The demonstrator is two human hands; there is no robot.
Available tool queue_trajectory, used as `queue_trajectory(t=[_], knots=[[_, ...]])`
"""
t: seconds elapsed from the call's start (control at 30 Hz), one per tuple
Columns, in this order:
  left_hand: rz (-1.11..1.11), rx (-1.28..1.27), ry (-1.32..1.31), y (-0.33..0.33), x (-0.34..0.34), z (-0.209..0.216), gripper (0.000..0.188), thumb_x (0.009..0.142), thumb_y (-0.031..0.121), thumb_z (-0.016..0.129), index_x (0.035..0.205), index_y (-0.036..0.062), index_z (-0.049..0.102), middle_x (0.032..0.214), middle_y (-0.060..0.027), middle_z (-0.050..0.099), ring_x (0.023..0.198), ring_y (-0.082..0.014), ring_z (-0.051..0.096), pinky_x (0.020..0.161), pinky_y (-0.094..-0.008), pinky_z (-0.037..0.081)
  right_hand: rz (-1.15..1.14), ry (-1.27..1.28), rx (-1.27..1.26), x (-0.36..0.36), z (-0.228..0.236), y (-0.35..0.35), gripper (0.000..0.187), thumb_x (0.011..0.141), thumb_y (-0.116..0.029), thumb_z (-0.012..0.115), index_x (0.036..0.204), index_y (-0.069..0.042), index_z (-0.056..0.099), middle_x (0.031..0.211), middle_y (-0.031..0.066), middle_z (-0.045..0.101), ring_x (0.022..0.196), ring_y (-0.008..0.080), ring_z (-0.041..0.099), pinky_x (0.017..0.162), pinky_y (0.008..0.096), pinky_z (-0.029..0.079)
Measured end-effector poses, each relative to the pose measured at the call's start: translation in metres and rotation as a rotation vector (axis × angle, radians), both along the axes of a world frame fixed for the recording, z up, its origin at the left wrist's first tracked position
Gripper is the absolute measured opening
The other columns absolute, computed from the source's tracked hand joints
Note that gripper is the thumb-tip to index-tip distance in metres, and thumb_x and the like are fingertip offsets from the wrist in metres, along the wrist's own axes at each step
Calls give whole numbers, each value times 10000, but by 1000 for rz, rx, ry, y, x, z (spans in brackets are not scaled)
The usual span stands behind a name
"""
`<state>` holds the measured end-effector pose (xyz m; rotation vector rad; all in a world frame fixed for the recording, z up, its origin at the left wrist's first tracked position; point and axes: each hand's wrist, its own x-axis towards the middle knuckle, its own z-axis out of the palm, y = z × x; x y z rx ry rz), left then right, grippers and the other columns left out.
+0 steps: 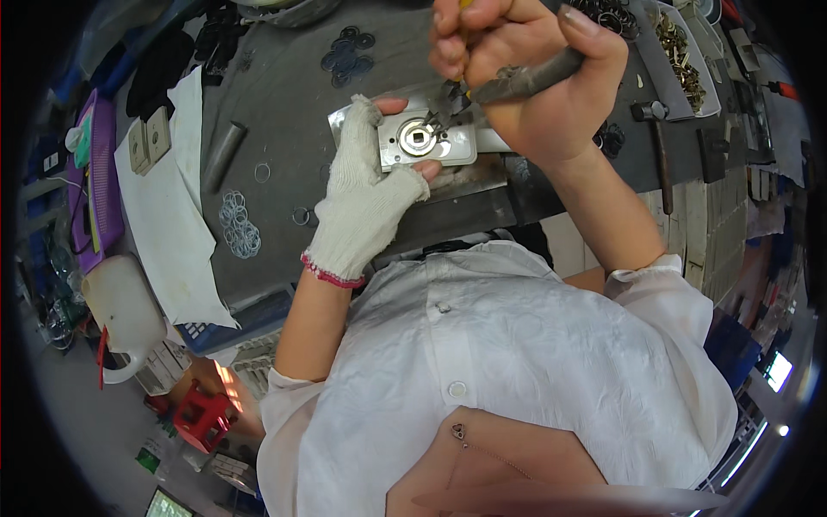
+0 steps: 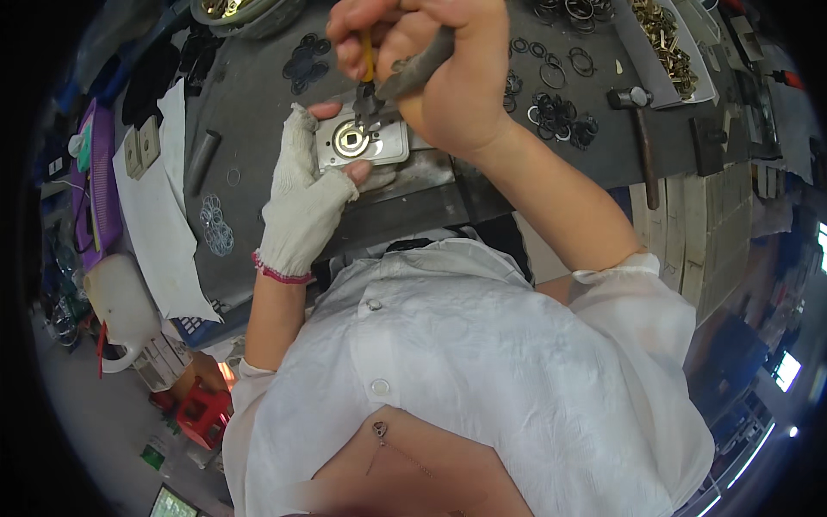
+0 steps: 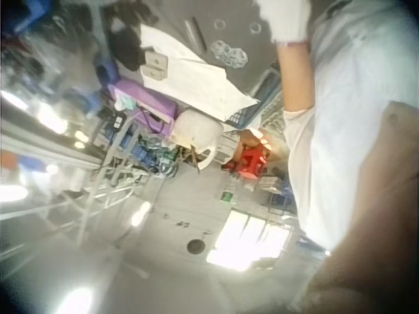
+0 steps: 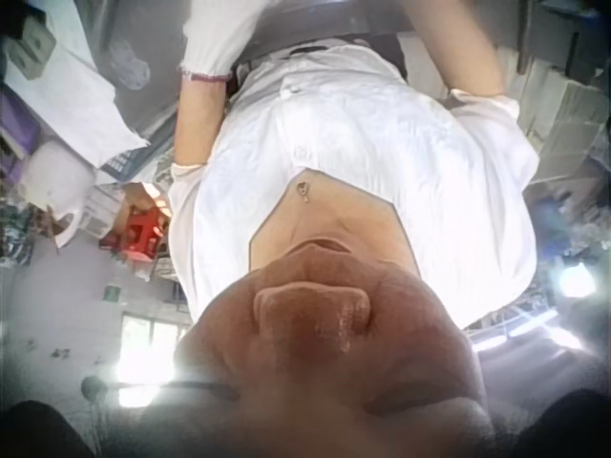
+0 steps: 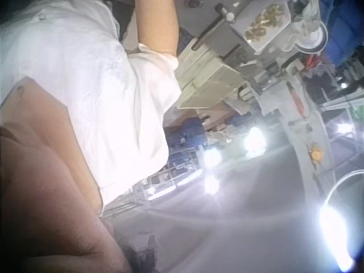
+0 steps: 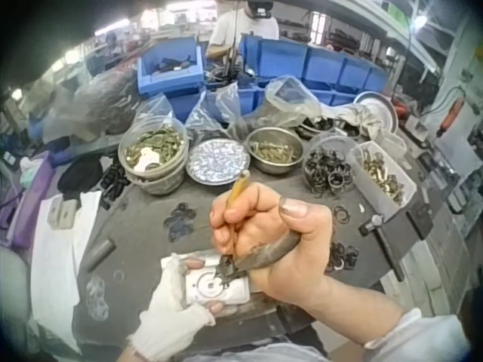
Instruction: Assembling metal latch or lock components using pliers and a hammer on a workbench.
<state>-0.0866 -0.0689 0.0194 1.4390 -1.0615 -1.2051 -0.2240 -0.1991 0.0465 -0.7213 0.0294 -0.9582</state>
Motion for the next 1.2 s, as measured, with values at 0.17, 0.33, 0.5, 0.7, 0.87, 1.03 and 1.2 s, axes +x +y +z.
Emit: queue_trajectory(t=[0.17, 0.33, 0.5, 0.7, 0.87, 1.03, 1.2], knots=[[-43, -31, -303, -12, -2, 20, 616, 687, 176, 818, 1205, 21, 523, 1036, -120, 611, 929, -218, 626, 780, -340, 528, 158, 130, -72, 3, 19, 4, 380, 788, -357, 567, 883, 5, 500, 901, 146, 507, 763, 161, 443, 723, 264, 376], [-110, -290, -782, -22, 2, 14, 640, 564, 351, 904, 1068, 80, 618, 911, -102, 646, 855, -300, 653, 716, -400, 525, -42, 210, -272, 9, 11, 19, 422, 836, -417, 607, 827, -20, 462, 853, 111, 475, 702, 112, 380, 655, 246, 336], [-149, -231, -868, -28, 2, 14, 594, 587, 408, 882, 1000, 68, 622, 905, -107, 646, 845, -318, 646, 728, -404, 517, -301, 42, -228, 0, 25, 22, 424, 866, -419, 598, 812, -16, 478, 829, 107, 497, 686, 130, 428, 632, 270, 375], [-308, -270, -1236, -35, -6, 48, 532, 663, 400, 816, 1014, 73, 587, 892, -107, 622, 895, -307, 609, 776, -428, 485, -861, 1077, -897, -51, 31, 18, 239, 865, -220, 673, 858, 19, 656, 850, 106, 569, 745, 182, 539, 688, 318, 444], [-285, -347, -1125, -29, -6, 50, 570, 675, 397, 819, 1051, 45, 575, 918, -134, 633, 891, -317, 629, 779, -423, 503, -755, 1487, -1112, -76, -3, 14, 314, 868, -267, 692, 768, 28, 657, 831, 136, 532, 733, 263, 548, 695, 349, 451], [23, -254, -950, -8, 1, 47, 662, 701, 422, 818, 1152, 23, 542, 929, -181, 655, 858, -369, 664, 750, -419, 532, -641, 1284, -811, -40, 18, 34, 418, 892, -310, 633, 711, 66, 606, 789, 183, 536, 746, 336, 558, 710, 418, 440], [383, -363, -521, -7, 26, 33, 491, 717, 286, 792, 1082, 37, 578, 825, -142, 665, 727, -320, 672, 636, -368, 534, -969, 888, -1251, 13, 26, 55, 293, 814, -144, 668, 672, 13, 466, 813, 188, 510, 623, 216, 489, 516, 343, 410]])
